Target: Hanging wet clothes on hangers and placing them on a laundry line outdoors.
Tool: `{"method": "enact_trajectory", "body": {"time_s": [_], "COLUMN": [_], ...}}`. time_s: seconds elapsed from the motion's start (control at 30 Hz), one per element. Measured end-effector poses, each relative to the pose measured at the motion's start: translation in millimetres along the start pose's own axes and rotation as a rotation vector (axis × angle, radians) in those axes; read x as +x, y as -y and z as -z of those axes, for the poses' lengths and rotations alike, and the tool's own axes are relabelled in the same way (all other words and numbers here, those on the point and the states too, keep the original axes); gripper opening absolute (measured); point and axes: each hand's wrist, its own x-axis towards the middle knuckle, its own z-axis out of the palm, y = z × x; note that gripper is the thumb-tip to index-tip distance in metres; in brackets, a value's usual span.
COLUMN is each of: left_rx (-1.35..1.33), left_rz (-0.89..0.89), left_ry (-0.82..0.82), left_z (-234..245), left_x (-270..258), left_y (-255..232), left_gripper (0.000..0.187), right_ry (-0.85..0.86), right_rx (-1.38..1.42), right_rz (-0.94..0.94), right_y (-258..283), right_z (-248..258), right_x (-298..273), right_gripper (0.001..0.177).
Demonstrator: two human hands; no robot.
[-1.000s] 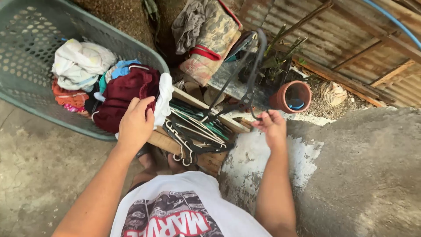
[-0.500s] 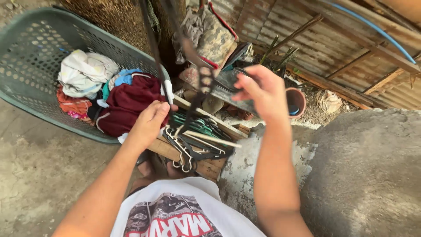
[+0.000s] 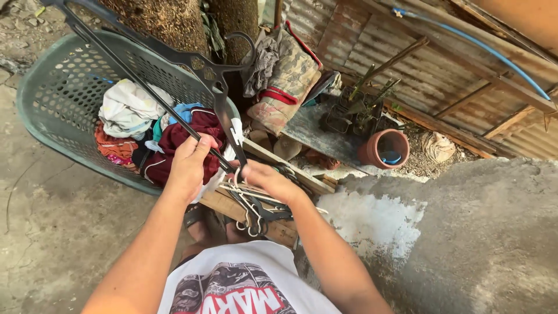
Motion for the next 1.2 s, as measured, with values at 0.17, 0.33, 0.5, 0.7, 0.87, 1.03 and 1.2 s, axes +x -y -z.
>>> {"method": "enact_trajectory", "body": {"time_s": [0.17, 0.33, 0.5, 0.7, 0.87, 1.03, 1.2], "left_rx": [-0.078, -0.412, -0.112, 0.182, 0.176, 0.261, 0.136], "left_rz": [0.058, 0.068, 0.251, 0.174, 0.242, 0.207, 0.242], "left_ry": [-0.053, -0.091, 0.067, 0.312, 0.287, 0.421, 0.289], "left_z": [4.4, 7.9, -5.7, -26.3, -42.1, -38.6, -19.1], "left_x": [1.6, -1.6, -4.4, -13.3, -16.9, -12.1, -16.5], "left_y": [4.6, -12.0, 1.5, 13.1, -0.3, -2.9, -17.9], "left_gripper": [0.024, 0.024, 0.022, 0.026, 0.027, 0.030, 0.025], "right_ry": [0.113, -0.025, 0.037, -0.035, -0.152, -0.153, -0.274], "right_rx": [-0.387, -1.013, -0.683, -0.620, -0.770, -0.738, -0.949], "right_rz": [0.119, -0.154, -0.365, -0.390, -0.420, -0.370, -0.194], "right_y": [47.6, 66.5, 75.4, 48.5, 30.0, -31.3, -133.1], "right_z": [-13.9, -7.5, 1.8, 24.7, 12.5, 47.4, 96.5], "right_x": [-16.6, -21.4, -20.3, -29.7, -28.8, -13.1, -13.1], "right_gripper": [0.074, 0.046, 0.034, 0.030, 0.019, 0.014, 0.022]}}
